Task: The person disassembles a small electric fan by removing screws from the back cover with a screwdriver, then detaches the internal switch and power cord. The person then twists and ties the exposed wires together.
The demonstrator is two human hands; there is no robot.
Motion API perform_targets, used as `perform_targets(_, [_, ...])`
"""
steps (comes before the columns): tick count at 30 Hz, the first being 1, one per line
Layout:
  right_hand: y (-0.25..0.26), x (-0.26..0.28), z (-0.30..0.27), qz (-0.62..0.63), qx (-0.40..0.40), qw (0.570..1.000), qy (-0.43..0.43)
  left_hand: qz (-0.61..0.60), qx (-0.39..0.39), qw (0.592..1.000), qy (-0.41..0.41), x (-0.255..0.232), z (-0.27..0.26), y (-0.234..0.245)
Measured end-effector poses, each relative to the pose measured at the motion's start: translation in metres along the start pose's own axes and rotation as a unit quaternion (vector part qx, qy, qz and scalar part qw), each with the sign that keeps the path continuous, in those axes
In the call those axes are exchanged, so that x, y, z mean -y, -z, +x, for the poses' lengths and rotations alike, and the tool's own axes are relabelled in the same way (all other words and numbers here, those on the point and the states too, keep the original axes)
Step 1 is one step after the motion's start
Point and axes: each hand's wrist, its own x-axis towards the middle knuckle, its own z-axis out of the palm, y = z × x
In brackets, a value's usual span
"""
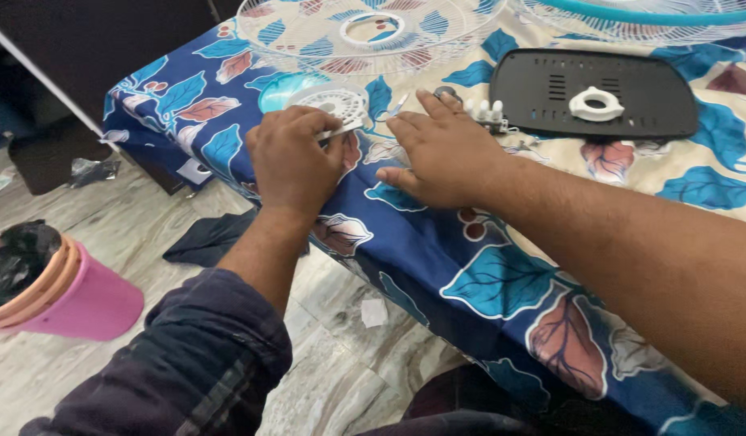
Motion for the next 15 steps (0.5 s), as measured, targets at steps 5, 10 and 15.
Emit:
perform_targets(5, [-0.007,0.009,0.020,-0.022,0.066,0.997,-0.039,-0.020,0.011,1.000,0.011,0.001,0.001,-0.001])
perform_targets(10, [0.014,0.023,0.012,-0.002,0.016,0.999,-0.029,-0.019,0.008,1.000,0.013,0.002,0.002,-0.002])
perform_targets(15, [0.035,0.031,-0.001,0.077,0.069,0.990,-0.097,-0.027,0.018,0.999,0.019,0.001,0.002,0.000])
